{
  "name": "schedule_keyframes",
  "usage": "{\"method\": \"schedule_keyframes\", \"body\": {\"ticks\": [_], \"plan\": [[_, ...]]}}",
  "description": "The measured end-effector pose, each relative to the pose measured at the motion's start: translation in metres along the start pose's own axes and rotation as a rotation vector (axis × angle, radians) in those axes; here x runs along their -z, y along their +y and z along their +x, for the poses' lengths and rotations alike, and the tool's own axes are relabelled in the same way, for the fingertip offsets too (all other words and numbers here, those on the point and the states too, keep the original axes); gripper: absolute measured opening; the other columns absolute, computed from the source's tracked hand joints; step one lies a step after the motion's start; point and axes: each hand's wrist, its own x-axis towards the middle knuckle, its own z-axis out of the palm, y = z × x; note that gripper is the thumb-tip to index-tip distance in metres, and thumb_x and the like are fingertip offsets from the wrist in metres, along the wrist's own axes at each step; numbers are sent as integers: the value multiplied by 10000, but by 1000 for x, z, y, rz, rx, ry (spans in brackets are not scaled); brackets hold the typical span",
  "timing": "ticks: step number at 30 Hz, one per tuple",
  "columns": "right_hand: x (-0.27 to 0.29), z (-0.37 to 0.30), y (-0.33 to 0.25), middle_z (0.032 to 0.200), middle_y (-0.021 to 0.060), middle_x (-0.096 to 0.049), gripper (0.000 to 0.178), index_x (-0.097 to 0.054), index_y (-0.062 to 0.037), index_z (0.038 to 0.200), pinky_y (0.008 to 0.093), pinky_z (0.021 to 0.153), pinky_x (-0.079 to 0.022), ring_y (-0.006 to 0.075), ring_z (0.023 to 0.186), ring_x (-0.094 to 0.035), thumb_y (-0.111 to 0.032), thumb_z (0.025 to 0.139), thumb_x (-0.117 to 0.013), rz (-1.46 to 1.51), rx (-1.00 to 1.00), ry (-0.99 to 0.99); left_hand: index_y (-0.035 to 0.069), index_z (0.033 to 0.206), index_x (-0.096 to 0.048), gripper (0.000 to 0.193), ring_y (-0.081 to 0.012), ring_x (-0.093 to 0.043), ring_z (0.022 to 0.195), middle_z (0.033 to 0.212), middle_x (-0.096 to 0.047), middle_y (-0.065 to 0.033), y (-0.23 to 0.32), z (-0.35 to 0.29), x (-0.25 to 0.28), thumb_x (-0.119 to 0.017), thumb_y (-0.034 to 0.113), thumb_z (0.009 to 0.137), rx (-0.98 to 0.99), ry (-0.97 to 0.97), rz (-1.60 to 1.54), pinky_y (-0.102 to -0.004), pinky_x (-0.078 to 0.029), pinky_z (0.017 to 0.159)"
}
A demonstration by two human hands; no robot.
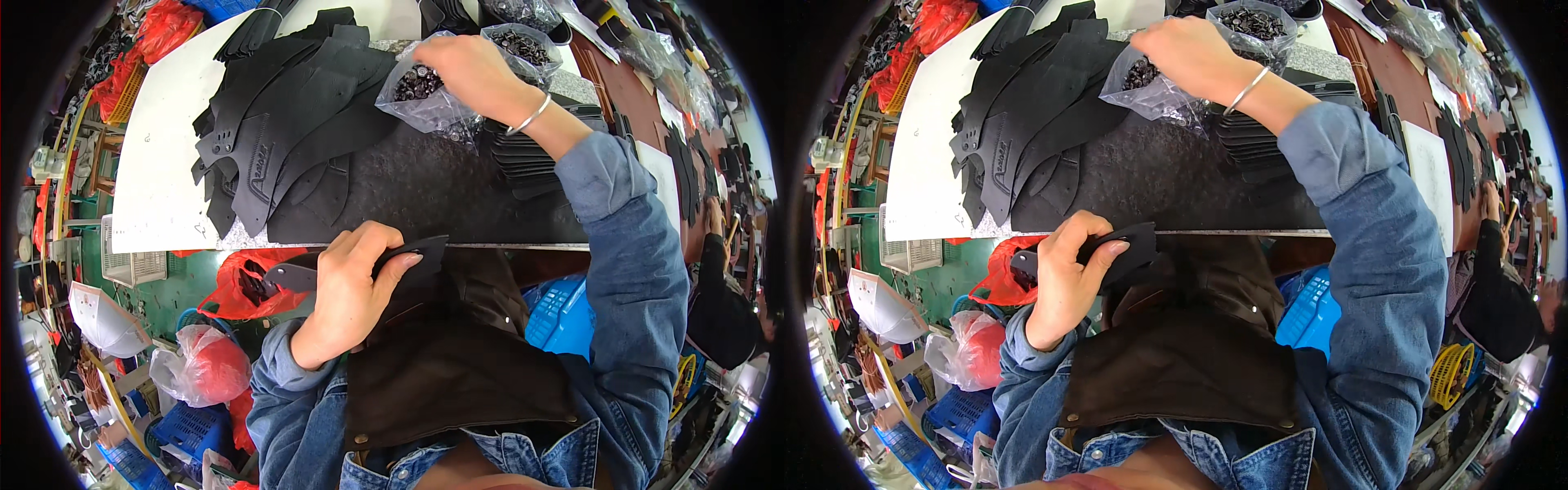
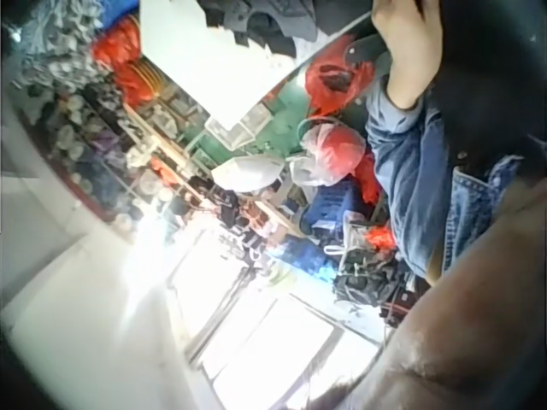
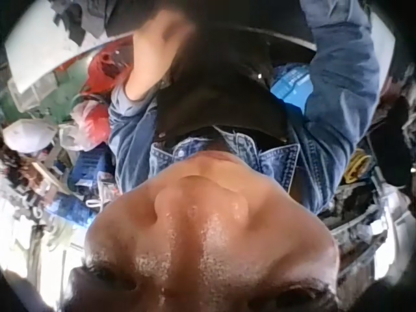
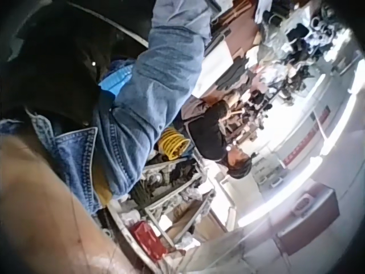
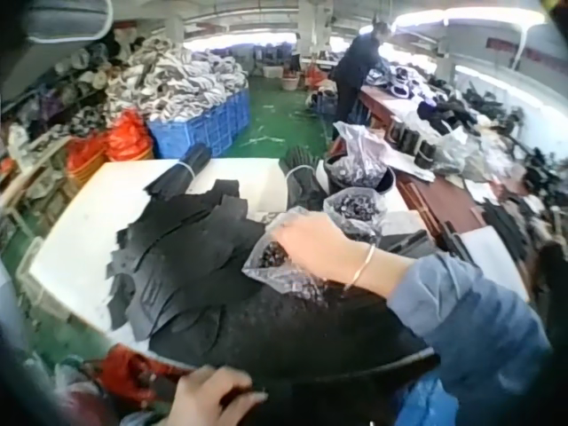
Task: Assemble small components onto fabric pieces, stack them, and place them into bags
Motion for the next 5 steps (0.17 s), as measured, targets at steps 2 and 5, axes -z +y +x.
{"method": "schedule_keyframes", "body": {"ticks": [2, 5], "plan": [[18, -3, -8, 804, 133, -642, 157, -626, -12, 850, 319, 643, -512, 250, 707, -653, -20, 730, -525, 358, -198, -39, 44, 820, -546, 213, -261, -527, 613, 737, -575, -93, -2, 2, 0, -715, 69, 694, -43, 2, 5, -344, -418, 556], [51, -12, -39, 863, 86, -663, 236, -617, -25, 989, 278, 734, -518, 213, 806, -666, 12, 796, -487, 1096, -537, -101, 41, 829, -552, 221, -276, -545, 656, 826, -585, -107, -1, 0, 0, -713, 49, 679, -137, 58, -32, -341, -437, 588]]}}
